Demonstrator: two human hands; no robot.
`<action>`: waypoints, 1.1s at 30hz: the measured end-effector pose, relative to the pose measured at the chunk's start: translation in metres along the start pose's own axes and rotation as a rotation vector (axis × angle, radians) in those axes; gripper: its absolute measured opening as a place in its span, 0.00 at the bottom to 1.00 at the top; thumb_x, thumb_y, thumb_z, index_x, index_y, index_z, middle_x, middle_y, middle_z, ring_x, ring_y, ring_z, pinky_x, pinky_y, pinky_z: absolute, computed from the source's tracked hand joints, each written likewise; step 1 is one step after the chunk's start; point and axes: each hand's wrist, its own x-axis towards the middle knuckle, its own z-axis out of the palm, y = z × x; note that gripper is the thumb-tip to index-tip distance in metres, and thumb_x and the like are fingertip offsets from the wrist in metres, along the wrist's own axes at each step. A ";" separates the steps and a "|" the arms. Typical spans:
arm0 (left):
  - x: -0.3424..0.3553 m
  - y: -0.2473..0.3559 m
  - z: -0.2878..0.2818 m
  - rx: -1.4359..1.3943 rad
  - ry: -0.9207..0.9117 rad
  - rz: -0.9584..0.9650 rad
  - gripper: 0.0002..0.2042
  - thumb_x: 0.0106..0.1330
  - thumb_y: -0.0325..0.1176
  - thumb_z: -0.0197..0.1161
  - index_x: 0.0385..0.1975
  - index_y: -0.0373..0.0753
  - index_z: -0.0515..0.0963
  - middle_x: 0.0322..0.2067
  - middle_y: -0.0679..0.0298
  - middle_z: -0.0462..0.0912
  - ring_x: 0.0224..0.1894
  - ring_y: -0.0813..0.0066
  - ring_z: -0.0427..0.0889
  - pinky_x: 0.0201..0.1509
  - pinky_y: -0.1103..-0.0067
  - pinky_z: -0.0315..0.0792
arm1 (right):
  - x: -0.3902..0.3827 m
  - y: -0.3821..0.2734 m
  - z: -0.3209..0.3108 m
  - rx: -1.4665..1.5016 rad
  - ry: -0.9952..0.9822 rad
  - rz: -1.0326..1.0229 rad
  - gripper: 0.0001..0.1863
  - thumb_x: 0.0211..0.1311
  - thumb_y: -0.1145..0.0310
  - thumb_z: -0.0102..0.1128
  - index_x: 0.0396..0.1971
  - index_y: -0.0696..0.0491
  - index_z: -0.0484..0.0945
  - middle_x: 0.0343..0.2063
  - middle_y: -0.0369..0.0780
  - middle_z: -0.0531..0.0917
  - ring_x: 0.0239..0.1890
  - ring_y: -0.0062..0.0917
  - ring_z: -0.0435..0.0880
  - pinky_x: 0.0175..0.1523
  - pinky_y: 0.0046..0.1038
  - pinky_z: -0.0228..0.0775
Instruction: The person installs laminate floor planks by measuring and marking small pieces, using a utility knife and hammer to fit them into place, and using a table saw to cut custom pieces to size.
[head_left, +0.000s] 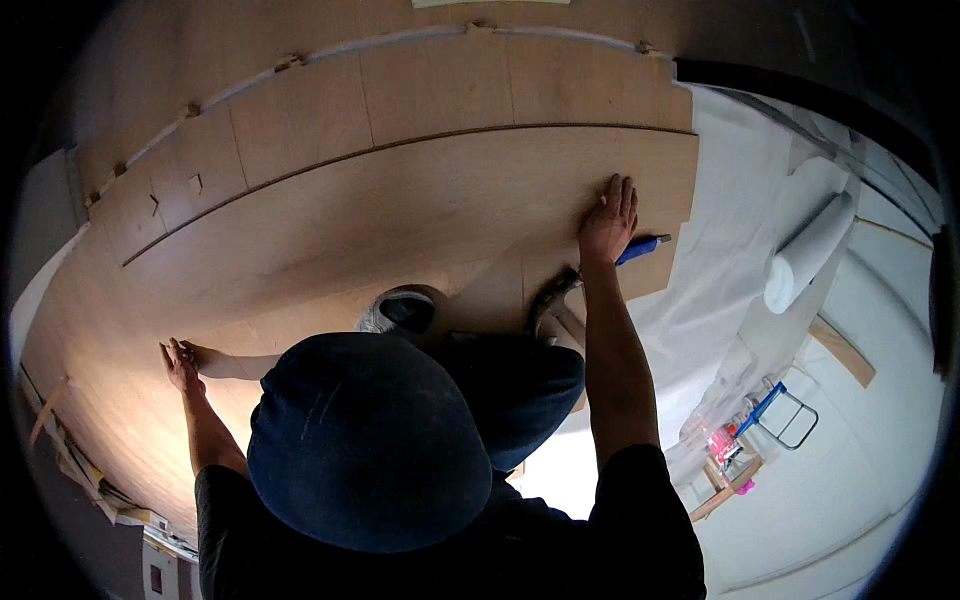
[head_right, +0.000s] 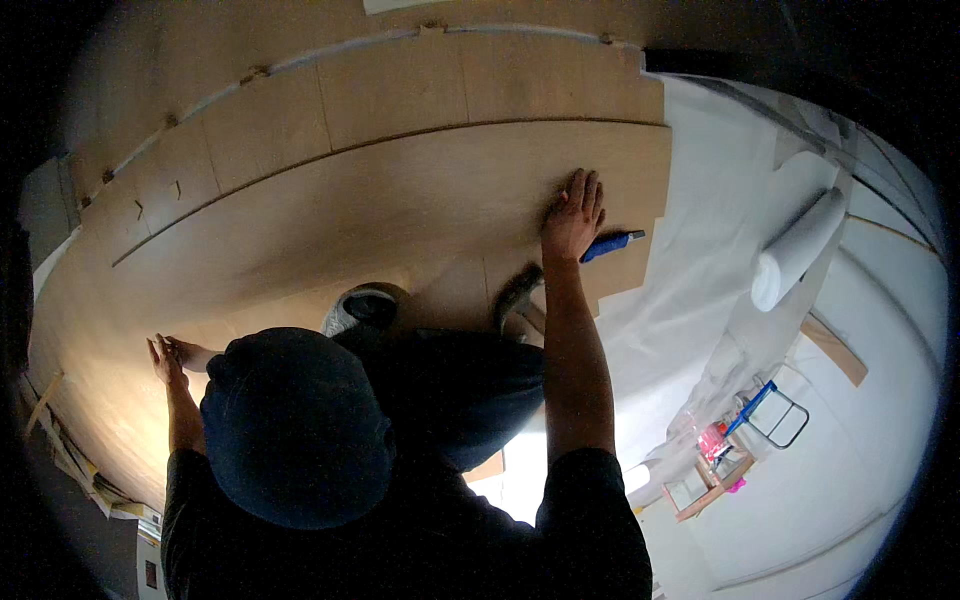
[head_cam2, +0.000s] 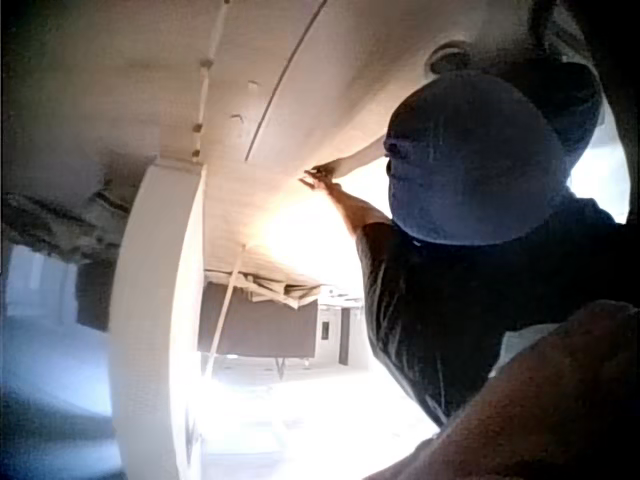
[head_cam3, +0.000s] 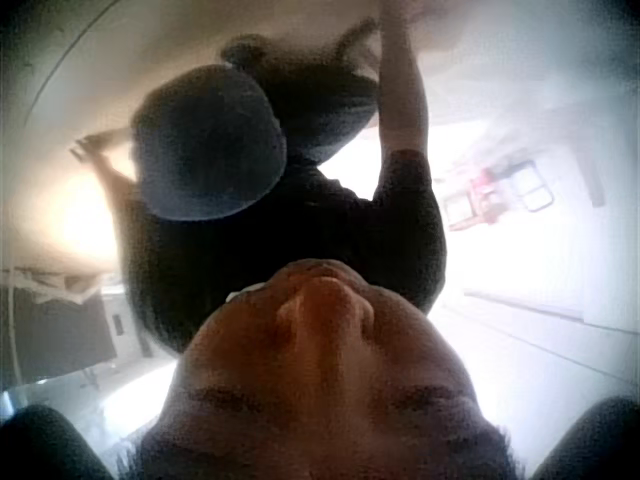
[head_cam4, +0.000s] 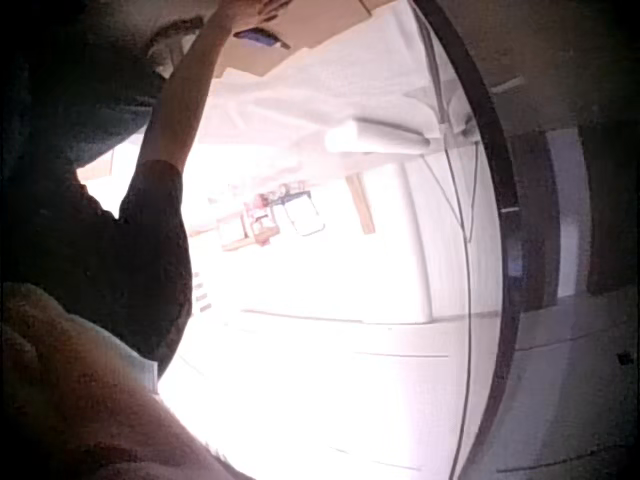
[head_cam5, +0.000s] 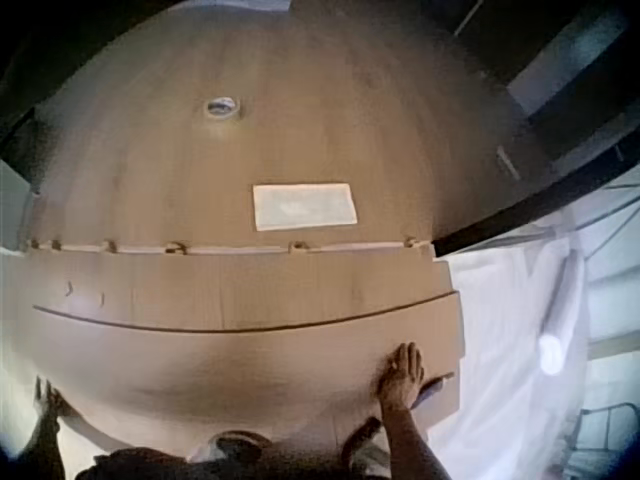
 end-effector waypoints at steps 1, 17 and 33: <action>0.001 -0.002 0.002 -0.017 -0.001 0.016 0.33 0.72 0.45 0.63 0.74 0.50 0.58 0.34 0.67 0.79 0.36 0.81 0.76 0.41 0.82 0.71 | 0.000 0.000 -0.001 -0.005 -0.003 0.002 0.24 0.74 0.62 0.45 0.69 0.44 0.64 0.71 0.40 0.64 0.72 0.38 0.61 0.70 0.50 0.54; -0.026 0.008 0.029 -0.123 0.036 0.030 0.36 0.69 0.42 0.67 0.74 0.50 0.57 0.30 0.68 0.76 0.29 0.82 0.73 0.32 0.80 0.69 | 0.007 0.022 0.004 -0.036 0.105 -0.196 0.22 0.73 0.68 0.45 0.63 0.56 0.72 0.66 0.47 0.71 0.68 0.41 0.69 0.70 0.41 0.62; -0.015 0.003 0.020 -0.111 0.033 0.093 0.32 0.70 0.37 0.65 0.72 0.47 0.60 0.28 0.68 0.75 0.28 0.81 0.73 0.29 0.79 0.70 | 0.001 0.022 0.013 -0.070 0.154 -0.252 0.20 0.73 0.70 0.47 0.60 0.60 0.74 0.63 0.48 0.74 0.66 0.41 0.71 0.69 0.40 0.65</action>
